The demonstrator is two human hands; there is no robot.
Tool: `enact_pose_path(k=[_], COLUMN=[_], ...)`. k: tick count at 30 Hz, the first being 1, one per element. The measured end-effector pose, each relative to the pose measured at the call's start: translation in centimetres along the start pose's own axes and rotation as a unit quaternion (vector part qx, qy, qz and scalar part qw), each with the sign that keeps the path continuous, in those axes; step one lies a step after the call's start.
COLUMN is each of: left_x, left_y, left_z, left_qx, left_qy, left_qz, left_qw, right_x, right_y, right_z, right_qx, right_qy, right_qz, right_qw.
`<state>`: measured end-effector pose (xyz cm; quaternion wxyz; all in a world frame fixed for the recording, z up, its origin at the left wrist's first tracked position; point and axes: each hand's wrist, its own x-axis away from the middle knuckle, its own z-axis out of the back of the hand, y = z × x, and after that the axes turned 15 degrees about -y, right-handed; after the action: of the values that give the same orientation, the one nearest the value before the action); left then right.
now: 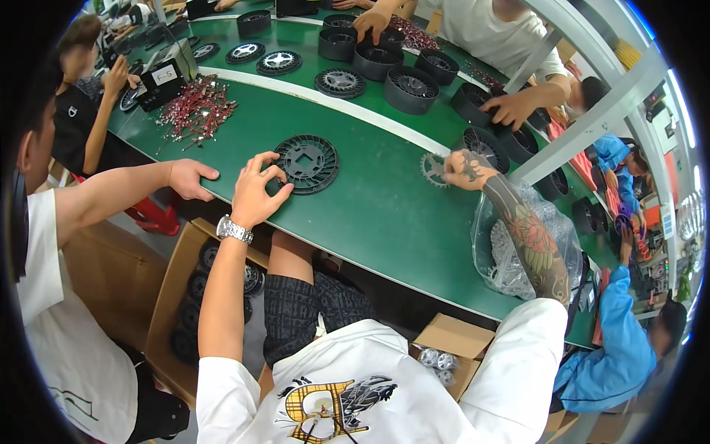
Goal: Assembling plastic wheel hubs with metal gears at a manual assembly station.
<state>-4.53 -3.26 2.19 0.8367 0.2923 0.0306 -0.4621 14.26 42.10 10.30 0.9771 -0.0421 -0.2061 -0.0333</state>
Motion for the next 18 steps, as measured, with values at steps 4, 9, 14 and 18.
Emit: enact_pose_path(k=[4,9,14,18], left_x=[0.0,0.8,0.2,0.6], left_y=[-0.4,-0.5,-0.2,-0.5], left_z=[-0.2,-0.4,-0.2,0.0], left_qx=[0.009,0.010,0.006,0.008], left_qy=[0.004,0.005,0.005,-0.001], left_qz=[0.000,0.011,0.004,0.003], left_qw=[1.000,1.000,1.000,1.000], right_x=[0.0,1.6,0.7,0.8], right_y=[1.0,-5.8,-2.9,-4.3], right_z=[-2.1,-2.5,-4.5,-2.0], right_qx=[0.018,0.011,-0.047,-0.065], right_qy=[0.094,0.124,0.122,0.156], right_qz=[0.020,0.022,0.050,0.088], right_qw=[0.995,0.992,0.990,0.982])
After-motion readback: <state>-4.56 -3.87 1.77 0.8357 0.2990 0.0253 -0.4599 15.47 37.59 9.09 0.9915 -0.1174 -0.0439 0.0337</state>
